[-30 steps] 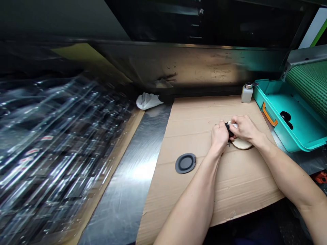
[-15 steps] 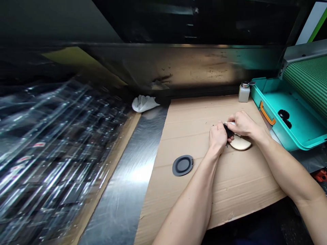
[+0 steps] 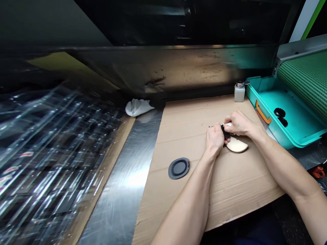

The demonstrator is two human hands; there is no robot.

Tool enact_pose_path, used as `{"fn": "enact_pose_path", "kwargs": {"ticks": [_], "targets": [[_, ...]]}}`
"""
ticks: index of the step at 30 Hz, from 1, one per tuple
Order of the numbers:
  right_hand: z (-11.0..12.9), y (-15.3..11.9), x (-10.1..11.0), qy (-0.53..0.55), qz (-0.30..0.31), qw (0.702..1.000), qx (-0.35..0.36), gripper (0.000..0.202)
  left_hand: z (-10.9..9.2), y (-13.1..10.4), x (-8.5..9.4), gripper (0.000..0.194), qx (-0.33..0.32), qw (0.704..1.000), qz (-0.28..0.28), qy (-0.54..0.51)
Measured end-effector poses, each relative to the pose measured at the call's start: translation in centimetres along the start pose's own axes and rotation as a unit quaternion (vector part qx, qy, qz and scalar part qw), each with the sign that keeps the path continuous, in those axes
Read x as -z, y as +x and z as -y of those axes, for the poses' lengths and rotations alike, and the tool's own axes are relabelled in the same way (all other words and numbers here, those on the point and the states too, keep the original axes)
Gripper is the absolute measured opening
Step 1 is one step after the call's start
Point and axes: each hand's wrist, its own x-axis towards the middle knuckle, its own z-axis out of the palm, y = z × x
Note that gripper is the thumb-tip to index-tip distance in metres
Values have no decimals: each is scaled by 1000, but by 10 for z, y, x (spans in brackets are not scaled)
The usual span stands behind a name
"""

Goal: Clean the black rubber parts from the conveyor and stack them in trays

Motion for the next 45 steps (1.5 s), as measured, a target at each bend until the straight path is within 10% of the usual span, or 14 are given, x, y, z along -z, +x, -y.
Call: {"fn": "enact_pose_path", "kwargs": {"ticks": [8, 19, 28, 33, 38, 45], "targets": [[-20, -4, 7, -74, 6, 997, -22, 20, 0, 7, 1, 48, 28, 993, 15, -112], [-27, -28, 15, -79, -95, 991, -45, 27, -25, 16, 25, 36, 242, 893, 9, -379], [19, -52, 13, -125, 142, 981, -45, 43, -27, 16, 25, 36, 236, 886, 1, -399], [16, -49, 20, -69, 83, 994, -35, 26, -18, 17, 25, 43, 165, 880, -4, -445], [14, -34, 11, 28, -138, 987, -72, 32, -12, 16, 14, 32, 103, 865, 49, -489], [43, -29, -41, -72, -106, 991, -39, 34, -10, 9, 10, 47, 87, 855, 90, -503]]}}
